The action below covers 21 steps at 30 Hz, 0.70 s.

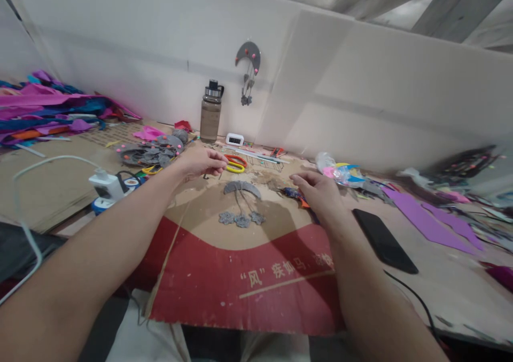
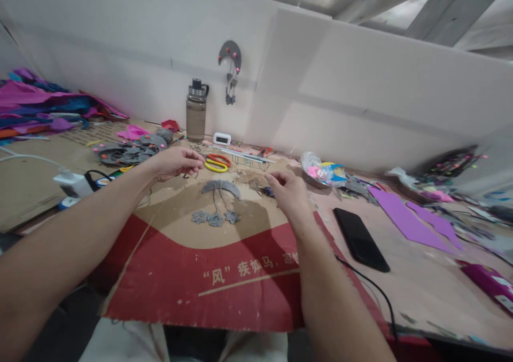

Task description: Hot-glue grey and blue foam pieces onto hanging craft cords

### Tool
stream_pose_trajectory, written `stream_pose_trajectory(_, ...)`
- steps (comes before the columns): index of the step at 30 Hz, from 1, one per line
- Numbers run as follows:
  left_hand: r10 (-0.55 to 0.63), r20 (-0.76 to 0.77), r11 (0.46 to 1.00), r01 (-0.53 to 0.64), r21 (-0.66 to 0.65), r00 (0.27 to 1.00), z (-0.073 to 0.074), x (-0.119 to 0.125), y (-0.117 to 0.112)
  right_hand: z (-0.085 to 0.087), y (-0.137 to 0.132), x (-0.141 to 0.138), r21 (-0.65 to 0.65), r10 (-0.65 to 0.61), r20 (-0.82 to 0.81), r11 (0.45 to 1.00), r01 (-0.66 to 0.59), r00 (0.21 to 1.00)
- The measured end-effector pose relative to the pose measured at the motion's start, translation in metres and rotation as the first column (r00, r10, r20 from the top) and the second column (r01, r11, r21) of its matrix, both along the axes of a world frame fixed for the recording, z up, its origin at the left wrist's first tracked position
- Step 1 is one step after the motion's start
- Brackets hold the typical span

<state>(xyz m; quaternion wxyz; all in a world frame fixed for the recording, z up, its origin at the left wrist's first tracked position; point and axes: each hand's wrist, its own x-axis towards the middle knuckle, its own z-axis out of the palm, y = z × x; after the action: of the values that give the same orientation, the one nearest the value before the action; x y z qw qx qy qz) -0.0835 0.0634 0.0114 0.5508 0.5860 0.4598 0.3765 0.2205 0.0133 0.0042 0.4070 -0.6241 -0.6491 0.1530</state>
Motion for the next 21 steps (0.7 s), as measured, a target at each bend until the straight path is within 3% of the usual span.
stream_pose_trajectory(4,-0.128,-0.088,0.992,0.129,0.007,0.988,0.002,0.004,-0.006,-0.005,-0.008,0.021,0.010,-0.089,0.040,0.996,0.089,0.995)
stream_pose_trajectory(9,-0.156,-0.061,0.988,0.156,-0.015,0.986,0.003,0.006,-0.008,-0.016,-0.017,0.026,-0.028,-0.072,0.054,0.997,0.073,0.996)
stream_pose_trajectory(12,-0.178,-0.060,0.984,0.179,-0.001,0.982,0.002,0.005,-0.007,-0.020,-0.023,0.004,0.066,0.082,0.014,0.994,-0.083,0.997)
stream_pose_trajectory(15,-0.174,-0.069,0.984,0.175,0.016,0.982,0.002,0.006,-0.008,-0.016,-0.035,-0.030,0.171,0.346,0.083,0.919,-0.356,0.934)
stream_pose_trajectory(17,-0.145,-0.067,0.989,0.147,0.017,0.987,0.004,0.006,-0.009,-0.012,-0.045,-0.053,0.139,0.482,0.207,0.847,-0.513,0.852)
stream_pose_trajectory(21,-0.074,-0.040,0.997,0.075,0.018,0.996,0.007,0.006,-0.010,-0.009,-0.055,-0.089,-0.058,0.550,0.428,0.808,-0.586,0.717)
